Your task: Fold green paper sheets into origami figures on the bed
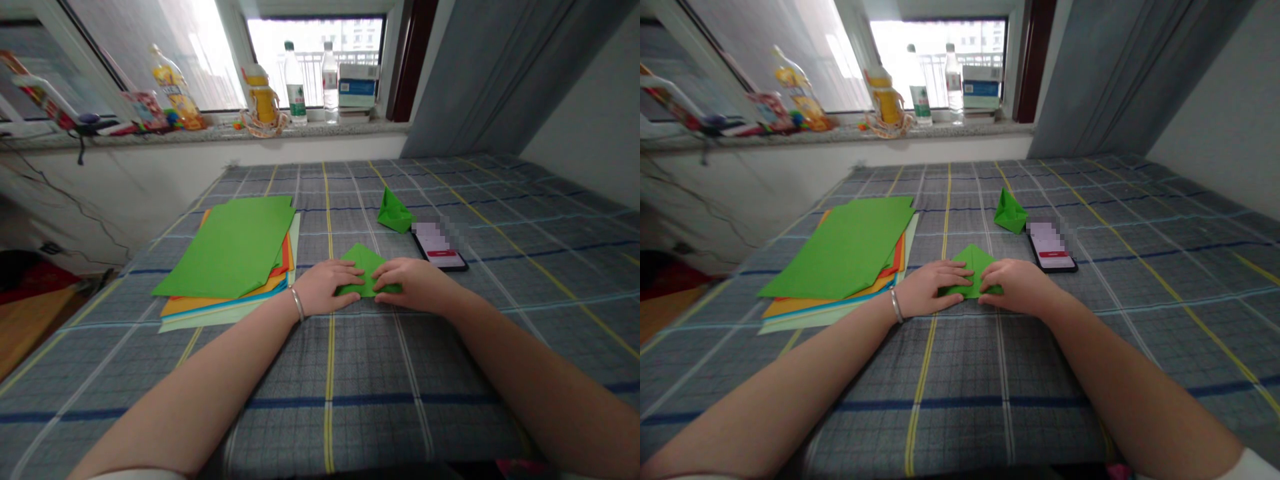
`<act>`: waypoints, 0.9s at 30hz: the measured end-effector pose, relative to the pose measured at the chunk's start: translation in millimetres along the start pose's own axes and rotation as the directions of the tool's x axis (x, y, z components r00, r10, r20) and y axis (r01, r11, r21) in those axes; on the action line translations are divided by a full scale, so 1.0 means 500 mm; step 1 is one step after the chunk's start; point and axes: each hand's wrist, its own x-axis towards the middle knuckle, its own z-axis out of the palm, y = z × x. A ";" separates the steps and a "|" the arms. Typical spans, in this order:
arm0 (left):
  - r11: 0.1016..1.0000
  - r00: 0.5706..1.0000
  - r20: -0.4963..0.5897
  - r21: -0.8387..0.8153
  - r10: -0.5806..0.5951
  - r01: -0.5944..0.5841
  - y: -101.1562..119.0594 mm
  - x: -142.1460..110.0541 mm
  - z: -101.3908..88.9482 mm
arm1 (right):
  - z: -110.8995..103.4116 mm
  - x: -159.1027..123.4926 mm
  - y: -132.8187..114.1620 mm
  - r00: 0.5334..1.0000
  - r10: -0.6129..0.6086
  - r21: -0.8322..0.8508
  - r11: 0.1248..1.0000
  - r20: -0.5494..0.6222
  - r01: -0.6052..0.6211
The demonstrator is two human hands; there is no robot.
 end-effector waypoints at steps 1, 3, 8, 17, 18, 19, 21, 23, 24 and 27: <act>1.000 1.000 -0.005 -0.003 0.002 -0.002 0.000 0.000 0.000 | -0.002 0.000 -0.001 1.000 -0.011 0.006 1.000 0.003 0.011; 1.000 1.000 -0.013 -0.007 0.001 -0.001 0.002 -0.001 -0.001 | -0.005 0.001 -0.005 1.000 -0.031 0.012 0.999 0.002 0.031; 0.998 0.999 -0.030 -0.052 -0.035 0.033 0.004 0.001 -0.004 | -0.004 0.003 -0.007 1.000 -0.001 -0.017 1.000 -0.017 0.000; 0.911 0.985 0.037 -0.377 -0.168 0.169 -0.022 0.005 -0.002 | 0.003 0.006 -0.004 0.998 0.066 -0.064 0.996 0.008 -0.065; 0.908 0.984 0.050 -0.380 -0.168 0.175 -0.023 0.005 -0.003 | 0.003 0.006 -0.005 0.997 0.077 -0.073 0.994 0.012 -0.076; 0.911 0.984 0.057 -0.372 -0.167 0.176 -0.023 0.005 -0.004 | 0.003 0.007 -0.007 0.996 0.088 -0.083 0.993 0.013 -0.087; 0.935 0.987 0.049 -0.316 -0.156 0.163 -0.018 0.004 -0.005 | 0.002 0.007 -0.010 0.994 0.107 -0.097 0.990 0.010 -0.105; 0.972 0.992 0.026 -0.196 -0.125 0.128 -0.007 0.005 -0.006 | 0.002 0.006 -0.012 0.994 0.113 -0.098 0.989 0.003 -0.112; 0.988 0.995 0.020 -0.118 -0.100 0.102 0.000 0.005 -0.007 | 0.002 0.006 -0.012 0.994 0.110 -0.094 0.989 -0.001 -0.110; 0.994 0.998 0.029 0.098 -0.049 0.045 0.020 0.006 -0.011 | 0.002 0.004 -0.012 0.996 0.088 -0.074 0.993 -0.023 -0.090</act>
